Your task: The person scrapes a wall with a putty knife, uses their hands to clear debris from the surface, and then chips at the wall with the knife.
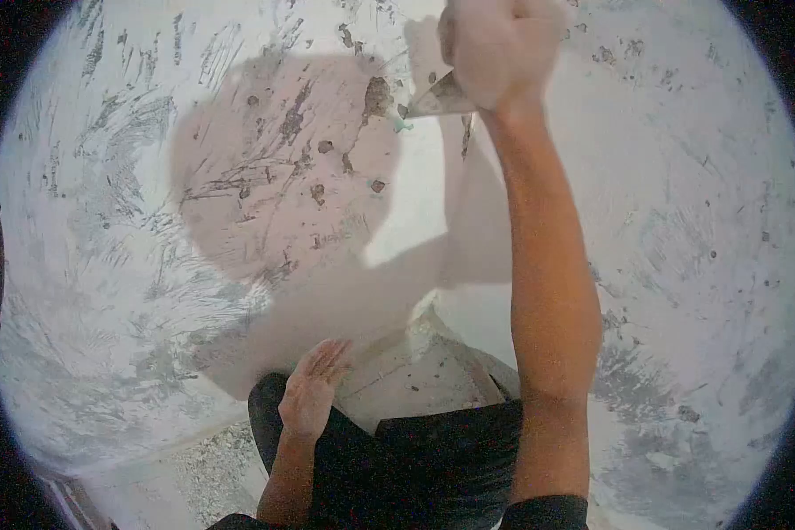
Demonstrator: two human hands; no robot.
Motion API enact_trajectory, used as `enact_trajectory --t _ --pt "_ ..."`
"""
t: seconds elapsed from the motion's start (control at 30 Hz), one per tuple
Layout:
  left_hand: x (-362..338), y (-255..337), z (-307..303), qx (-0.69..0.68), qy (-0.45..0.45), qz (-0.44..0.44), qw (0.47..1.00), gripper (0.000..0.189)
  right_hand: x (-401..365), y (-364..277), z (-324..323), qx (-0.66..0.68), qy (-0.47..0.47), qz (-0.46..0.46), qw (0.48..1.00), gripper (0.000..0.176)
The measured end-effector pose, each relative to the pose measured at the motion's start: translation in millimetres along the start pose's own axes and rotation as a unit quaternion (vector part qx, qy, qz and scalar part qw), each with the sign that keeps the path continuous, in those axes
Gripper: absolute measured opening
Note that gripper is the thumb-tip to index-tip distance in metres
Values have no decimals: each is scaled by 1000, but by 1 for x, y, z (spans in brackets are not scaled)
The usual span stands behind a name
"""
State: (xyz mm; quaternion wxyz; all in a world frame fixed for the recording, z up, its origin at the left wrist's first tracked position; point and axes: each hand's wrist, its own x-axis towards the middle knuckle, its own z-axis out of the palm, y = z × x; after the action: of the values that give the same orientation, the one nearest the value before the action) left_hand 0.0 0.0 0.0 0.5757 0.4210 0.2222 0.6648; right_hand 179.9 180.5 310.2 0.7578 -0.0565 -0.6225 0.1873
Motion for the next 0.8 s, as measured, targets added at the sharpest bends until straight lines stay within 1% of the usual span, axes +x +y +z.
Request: enact_trajectory --t 0.03,0.07,0.1,0.13,0.17,0.2,0.23,0.3,0.33,0.37,0.4,0.43,0.47,0.5,0.57,0.6,0.63,0.7,0.73,0.77,0.8 --pt "3 -1 -1 5 4 0 1000 81 0 -13 3 14 11 -46 999 28" --pt "4 -3 0 10 10 -2 1000 81 7 -13 -13 189 -70 15 979 29" --pt "0 -3 3 9 18 -13 1000 81 2 -4 -7 188 -65 27 980 29" --pt "-4 -6 6 -2 25 -20 1000 79 -11 8 6 24 -41 17 999 28" --pt "-7 -2 4 -3 25 -26 999 77 -19 17 12 -138 -8 3 990 27" --pt "-6 -3 6 -5 22 -24 999 77 -15 10 12 -130 -58 -20 990 25" --pt "-3 -2 6 -3 18 -19 1000 75 -10 1 13 -130 -57 -30 989 25" --pt "-2 -4 6 -4 14 -18 1000 73 -6 -22 15 -82 1 44 996 24" --pt "-1 -6 5 -13 15 -20 1000 72 0 -27 -2 3 -100 -50 994 22" --pt "-1 -7 4 -20 18 -23 999 71 -3 -12 -1 4 -101 -49 994 22" --pt "-2 -8 4 -20 20 -24 999 71 -11 16 -1 -107 -95 -25 989 17" --pt "-3 -8 3 -20 15 -23 999 71 -19 33 -1 -217 -87 1 972 16" --pt "-1 -7 3 -19 7 -17 1000 71 -25 33 1 -219 -117 1 969 24" --pt "3 -5 1 -18 2 -11 1000 71 -25 24 2 -218 -116 -7 969 24" --pt "0 -5 0 -5 4 2 1000 71 -27 -5 7 -67 -37 -15 997 22" --pt "1 -6 -2 -5 8 4 1000 71 -25 -23 12 -66 -15 -72 995 32" --pt "0 -7 -4 -13 17 -5 1000 71 -27 -15 13 -64 -14 -69 995 32" --pt "-5 -8 -5 -20 27 -22 999 72 -30 7 12 -75 -20 -3 997 32" --pt "-6 -8 -4 -27 26 -15 999 71 -23 8 7 -15 -72 11 997 31" --pt "-1 -7 -4 -32 20 1 999 70 -18 5 2 -14 -72 5 997 31" --pt "-2 -8 -4 -32 19 -1 999 70 -16 -5 0 -7 -50 -20 999 32"
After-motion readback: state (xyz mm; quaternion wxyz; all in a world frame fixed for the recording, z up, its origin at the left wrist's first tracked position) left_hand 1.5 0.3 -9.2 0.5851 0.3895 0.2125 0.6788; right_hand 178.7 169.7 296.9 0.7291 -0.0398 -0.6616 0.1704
